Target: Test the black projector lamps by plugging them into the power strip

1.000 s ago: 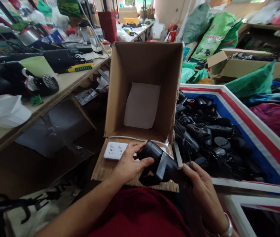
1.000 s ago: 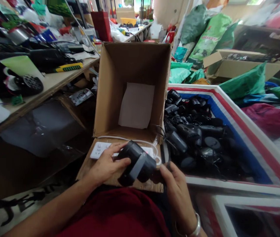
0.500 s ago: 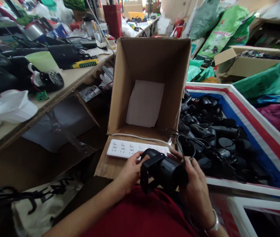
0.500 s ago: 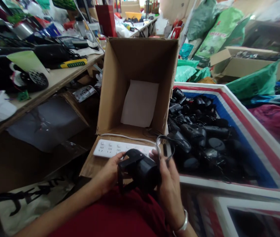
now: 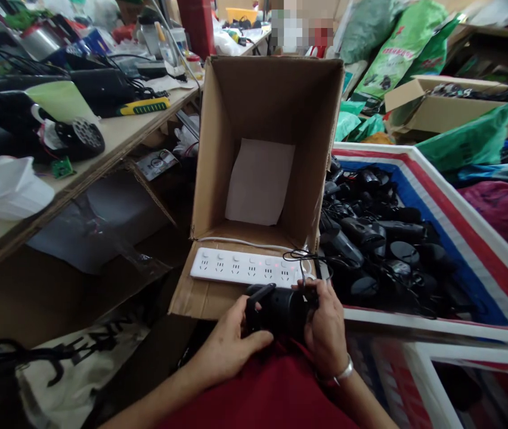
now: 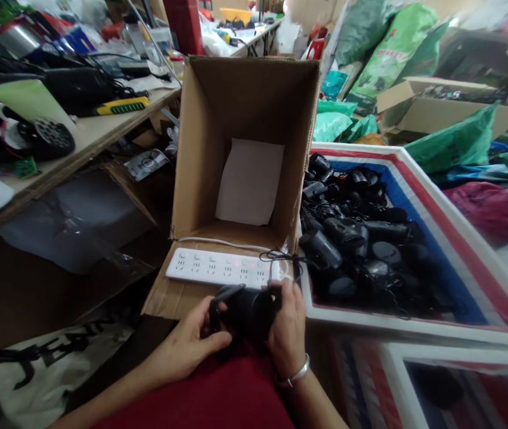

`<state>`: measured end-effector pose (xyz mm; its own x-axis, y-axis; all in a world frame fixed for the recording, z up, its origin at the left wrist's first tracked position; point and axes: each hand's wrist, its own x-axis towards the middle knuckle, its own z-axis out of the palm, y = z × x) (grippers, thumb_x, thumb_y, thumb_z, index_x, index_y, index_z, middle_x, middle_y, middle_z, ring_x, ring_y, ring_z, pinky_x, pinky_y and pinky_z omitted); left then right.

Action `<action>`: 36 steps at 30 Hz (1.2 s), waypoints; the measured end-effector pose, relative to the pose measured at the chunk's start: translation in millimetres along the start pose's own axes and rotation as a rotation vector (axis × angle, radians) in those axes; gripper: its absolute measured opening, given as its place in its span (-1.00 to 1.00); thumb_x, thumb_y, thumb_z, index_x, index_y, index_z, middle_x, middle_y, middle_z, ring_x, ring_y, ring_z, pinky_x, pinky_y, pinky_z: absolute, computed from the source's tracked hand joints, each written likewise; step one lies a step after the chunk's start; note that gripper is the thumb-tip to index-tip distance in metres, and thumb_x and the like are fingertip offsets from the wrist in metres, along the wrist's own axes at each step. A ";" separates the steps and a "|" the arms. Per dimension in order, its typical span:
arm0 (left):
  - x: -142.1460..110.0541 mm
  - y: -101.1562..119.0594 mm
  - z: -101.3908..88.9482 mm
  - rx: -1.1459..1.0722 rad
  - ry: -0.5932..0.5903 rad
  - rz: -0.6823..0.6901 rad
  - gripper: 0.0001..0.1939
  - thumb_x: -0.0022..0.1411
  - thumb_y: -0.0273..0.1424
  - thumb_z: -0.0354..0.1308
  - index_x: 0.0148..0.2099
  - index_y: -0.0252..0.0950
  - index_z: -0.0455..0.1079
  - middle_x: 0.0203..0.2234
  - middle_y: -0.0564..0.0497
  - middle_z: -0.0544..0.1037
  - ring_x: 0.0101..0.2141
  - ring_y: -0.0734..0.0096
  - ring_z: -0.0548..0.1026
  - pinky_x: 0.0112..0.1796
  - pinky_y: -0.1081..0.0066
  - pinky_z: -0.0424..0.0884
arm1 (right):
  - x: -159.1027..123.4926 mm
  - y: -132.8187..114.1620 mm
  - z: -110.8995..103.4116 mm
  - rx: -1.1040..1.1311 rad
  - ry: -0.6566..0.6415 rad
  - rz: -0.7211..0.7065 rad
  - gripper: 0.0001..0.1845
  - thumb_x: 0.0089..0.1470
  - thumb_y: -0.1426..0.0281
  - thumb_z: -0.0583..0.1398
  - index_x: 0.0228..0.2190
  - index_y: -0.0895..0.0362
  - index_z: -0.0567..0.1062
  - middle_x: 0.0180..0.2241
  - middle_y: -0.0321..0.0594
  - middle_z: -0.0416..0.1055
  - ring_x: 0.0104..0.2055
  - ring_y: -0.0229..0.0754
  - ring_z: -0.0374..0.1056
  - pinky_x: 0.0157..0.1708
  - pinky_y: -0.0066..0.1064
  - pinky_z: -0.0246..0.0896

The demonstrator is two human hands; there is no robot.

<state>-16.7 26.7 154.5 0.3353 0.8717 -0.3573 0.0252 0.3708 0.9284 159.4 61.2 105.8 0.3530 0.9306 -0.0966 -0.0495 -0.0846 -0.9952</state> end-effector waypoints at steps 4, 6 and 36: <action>-2.4 8.8 -12.4 -0.005 0.076 -0.011 -0.72 0.08 -0.46 0.14 -0.13 -0.31 0.24 -0.39 0.06 0.43 -0.38 0.45 0.36 -0.29 0.38 0.28 | 10.9 -17.7 -16.1 -0.002 -0.187 -0.009 -0.68 0.02 0.12 0.18 -0.37 0.12 0.50 -0.48 -0.29 0.40 -0.44 -0.26 0.29 -0.44 -0.44 0.21; -4.8 15.9 -27.0 -0.064 0.089 -0.010 -0.74 0.07 -0.46 0.16 -0.16 -0.31 0.24 -0.40 0.06 0.44 -0.40 0.46 0.38 -0.31 0.39 0.30 | 22.6 -27.3 -25.9 -0.085 -0.305 -0.037 -0.70 -0.05 0.17 0.26 -0.36 0.15 0.52 -0.47 -0.27 0.42 -0.44 -0.26 0.30 -0.44 -0.44 0.23; 78.5 44.7 -76.4 -0.521 0.172 0.295 -0.61 -0.19 -0.58 0.38 -0.34 -0.29 0.27 -0.48 0.16 0.47 -0.48 0.50 0.48 -0.49 0.50 0.43 | 68.8 17.8 -5.3 -0.696 -0.526 -0.635 -0.88 0.10 0.35 0.08 -0.45 0.10 0.33 -0.49 -0.19 0.37 -0.46 -0.16 0.31 -0.47 -0.37 0.22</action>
<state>-61.2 136.2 160.2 0.1000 0.9844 -0.1447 -0.5226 0.1757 0.8343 187.8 121.8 81.3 -0.3269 0.8979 0.2948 0.6019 0.4382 -0.6676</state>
